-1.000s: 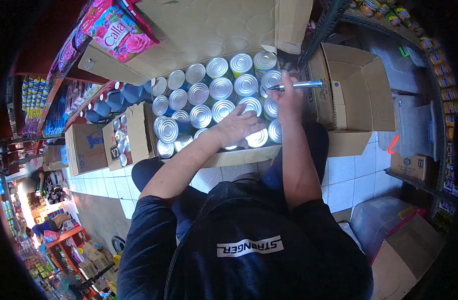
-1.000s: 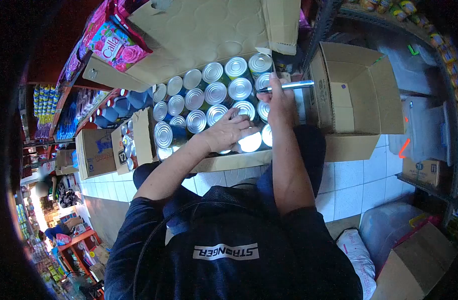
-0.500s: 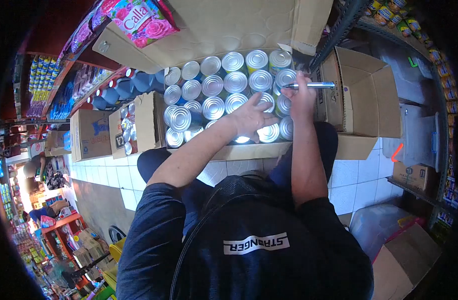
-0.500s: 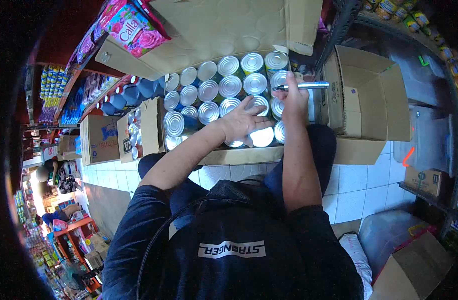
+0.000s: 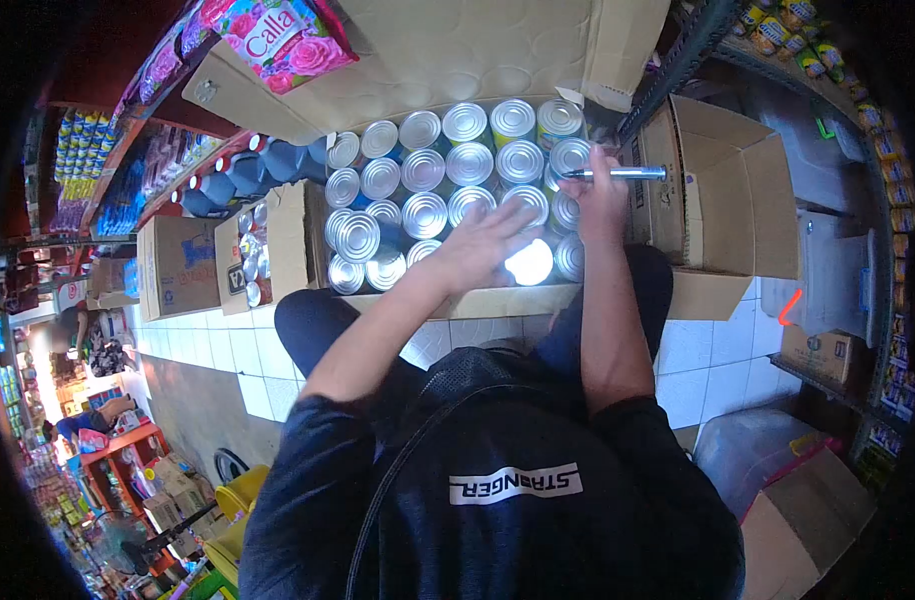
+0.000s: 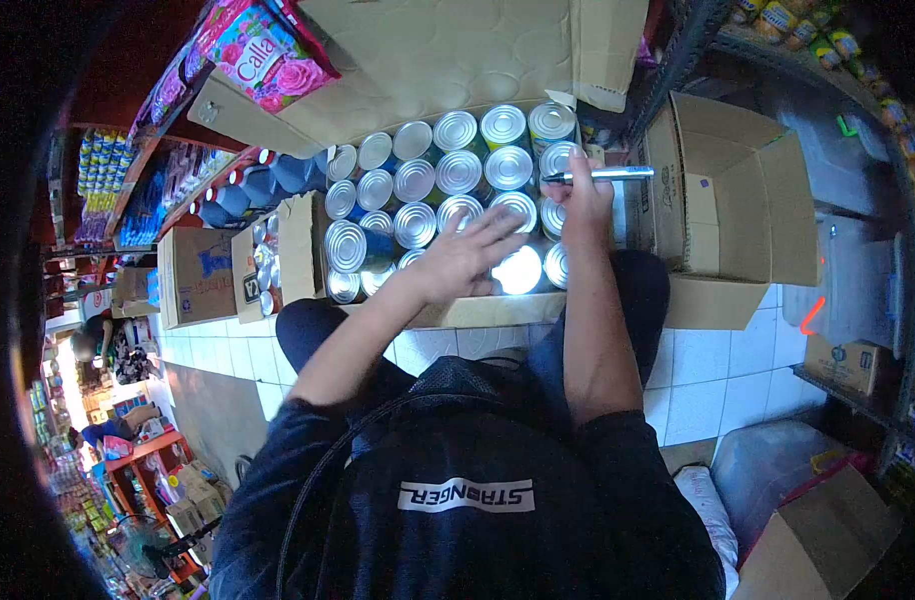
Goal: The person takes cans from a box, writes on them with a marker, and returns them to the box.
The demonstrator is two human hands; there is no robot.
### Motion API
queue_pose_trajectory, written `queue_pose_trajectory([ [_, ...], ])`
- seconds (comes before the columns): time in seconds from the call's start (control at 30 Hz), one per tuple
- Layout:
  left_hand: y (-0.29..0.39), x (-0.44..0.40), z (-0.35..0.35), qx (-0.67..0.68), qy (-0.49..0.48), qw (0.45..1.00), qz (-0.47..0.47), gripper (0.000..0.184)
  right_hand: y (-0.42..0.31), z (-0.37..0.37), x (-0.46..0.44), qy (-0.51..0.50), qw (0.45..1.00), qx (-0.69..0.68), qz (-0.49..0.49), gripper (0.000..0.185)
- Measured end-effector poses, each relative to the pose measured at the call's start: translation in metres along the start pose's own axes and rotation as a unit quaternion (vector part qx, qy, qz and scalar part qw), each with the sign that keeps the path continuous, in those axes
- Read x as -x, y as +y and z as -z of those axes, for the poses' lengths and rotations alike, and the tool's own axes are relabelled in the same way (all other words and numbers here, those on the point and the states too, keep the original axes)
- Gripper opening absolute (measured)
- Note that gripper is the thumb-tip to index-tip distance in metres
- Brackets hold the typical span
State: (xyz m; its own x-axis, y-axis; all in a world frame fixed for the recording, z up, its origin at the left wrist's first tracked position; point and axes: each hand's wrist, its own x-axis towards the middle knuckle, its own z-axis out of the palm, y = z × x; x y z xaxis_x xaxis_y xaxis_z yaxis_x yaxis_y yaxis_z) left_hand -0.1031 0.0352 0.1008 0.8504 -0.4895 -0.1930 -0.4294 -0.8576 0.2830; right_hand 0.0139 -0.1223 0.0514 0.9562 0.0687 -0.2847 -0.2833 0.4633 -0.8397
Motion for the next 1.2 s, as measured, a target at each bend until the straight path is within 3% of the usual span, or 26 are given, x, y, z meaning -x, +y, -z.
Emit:
queue_pose_trajectory([
  [0.1, 0.002, 0.052, -0.001, 0.082, 0.175, 0.977, 0.088, 0.068, -0.006, 0.004, 0.009, -0.040, 0.996, 0.066, 0.037, 0.026],
  [0.27, -0.025, 0.159, 0.004, 0.064, 0.369, 0.908, 0.187, 0.042, -0.017, 0.010, 0.038, -0.148, 0.983, 0.099, 0.044, 0.025],
  [0.37, -0.045, 0.198, -0.013, 0.052, 0.450, 0.846, 0.280, 0.036, -0.036, -0.012, 0.065, -0.192, 0.929, 0.317, 0.007, 0.016],
  [0.4, -0.047, 0.200, -0.015, 0.110, 0.466, 0.818, 0.319, 0.036, -0.028, -0.015, 0.068, -0.215, 0.915, 0.334, 0.070, 0.023],
  [0.5, -0.066, 0.192, -0.019, 0.170, 0.522, 0.775, 0.314, 0.036, -0.050, -0.037, 0.089, -0.230, 0.689, 0.677, 0.119, 0.035],
  [0.53, -0.072, 0.188, -0.022, 0.188, 0.527, 0.766, 0.317, 0.043, -0.049, -0.036, 0.091, -0.241, 0.651, 0.715, 0.079, 0.048],
  [0.63, -0.080, 0.178, -0.026, 0.164, 0.536, 0.768, 0.311, 0.057, -0.032, -0.034, 0.111, -0.235, 0.578, 0.774, 0.111, 0.054],
  [0.67, -0.083, 0.179, -0.027, 0.154, 0.501, 0.788, 0.323, 0.072, -0.031, -0.037, 0.114, -0.249, 0.551, 0.795, 0.047, 0.065],
  [0.77, -0.081, 0.178, -0.028, 0.188, 0.469, 0.792, 0.345, 0.078, -0.009, -0.038, 0.117, -0.231, 0.500, 0.834, 0.040, 0.071],
  [1.1, -0.088, 0.186, -0.029, 0.246, 0.485, 0.776, 0.319, 0.067, -0.004, -0.053, 0.120, -0.252, 0.433, 0.862, 0.071, 0.062],
  [1.2, -0.088, 0.191, -0.032, 0.247, 0.470, 0.777, 0.339, 0.068, 0.009, -0.039, 0.106, -0.306, 0.391, 0.857, 0.137, 0.060],
])
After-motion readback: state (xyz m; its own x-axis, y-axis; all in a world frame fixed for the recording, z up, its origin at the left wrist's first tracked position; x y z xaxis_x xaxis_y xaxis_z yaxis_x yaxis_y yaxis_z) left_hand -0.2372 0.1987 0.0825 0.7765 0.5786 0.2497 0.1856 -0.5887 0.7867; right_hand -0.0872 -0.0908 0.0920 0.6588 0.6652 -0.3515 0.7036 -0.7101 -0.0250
